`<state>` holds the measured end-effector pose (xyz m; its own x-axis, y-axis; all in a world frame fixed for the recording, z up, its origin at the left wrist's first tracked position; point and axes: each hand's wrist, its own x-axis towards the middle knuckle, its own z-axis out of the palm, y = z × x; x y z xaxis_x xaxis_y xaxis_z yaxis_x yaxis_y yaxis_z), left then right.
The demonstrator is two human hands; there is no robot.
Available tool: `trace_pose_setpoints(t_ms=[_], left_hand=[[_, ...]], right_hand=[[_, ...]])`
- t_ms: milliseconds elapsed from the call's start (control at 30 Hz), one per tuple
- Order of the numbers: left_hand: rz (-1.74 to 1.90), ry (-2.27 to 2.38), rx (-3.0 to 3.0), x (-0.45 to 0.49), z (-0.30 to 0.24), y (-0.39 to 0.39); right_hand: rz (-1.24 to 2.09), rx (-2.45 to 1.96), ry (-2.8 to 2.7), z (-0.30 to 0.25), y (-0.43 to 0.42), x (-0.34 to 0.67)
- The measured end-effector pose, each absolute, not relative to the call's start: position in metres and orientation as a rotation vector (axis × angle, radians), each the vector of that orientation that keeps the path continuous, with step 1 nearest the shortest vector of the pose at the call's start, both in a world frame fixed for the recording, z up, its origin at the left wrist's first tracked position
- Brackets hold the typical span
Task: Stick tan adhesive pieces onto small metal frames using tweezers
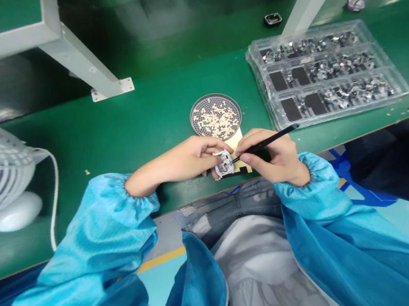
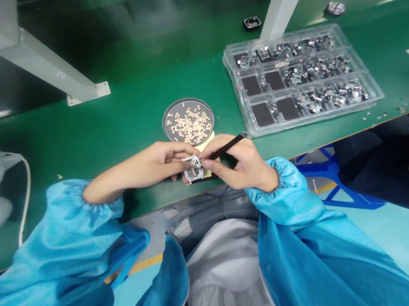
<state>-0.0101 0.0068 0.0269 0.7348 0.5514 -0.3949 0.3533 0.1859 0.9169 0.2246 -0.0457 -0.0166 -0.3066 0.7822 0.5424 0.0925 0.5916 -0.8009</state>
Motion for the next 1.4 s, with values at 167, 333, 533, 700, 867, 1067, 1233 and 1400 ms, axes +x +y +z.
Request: trace_pose_setpoints(t_ms=[167, 333, 533, 700, 867, 1067, 1233, 1400], left_hand=[[0.16, 0.806, 1.396, -0.011, 0.025, 0.007], [0.161, 0.771, 1.429, -0.012, 0.02, 0.008], [0.169, 0.794, 1.411, -0.011, 0.02, 0.007], [0.189, 0.813, 1.347, -0.011, 0.02, 0.009], [0.201, 0.825, 1.341, -0.011, 0.02, 0.011], [0.308, 0.751, 1.318, -0.009, 0.019, 0.007], [0.444, 0.736, 1.239, -0.009, 0.014, 0.007], [0.604, 0.894, 1.308, -0.012, 0.013, 0.014]], right_hand=[[0.916, -0.723, -1.73, -0.016, -0.047, 0.225], [1.1, -0.722, -1.623, -0.018, -0.05, 0.232], [1.251, -0.704, -1.594, -0.021, -0.054, 0.246], [1.336, -0.686, -1.571, -0.02, -0.054, 0.247], [1.357, -0.582, -1.419, -0.02, -0.054, 0.252], [1.09, -0.79, -1.409, 0.013, -0.029, 0.301], [0.363, -1.526, -1.869, 0.042, 0.07, 0.323], [0.212, -2.074, -2.082, 0.053, 0.141, 0.316]])
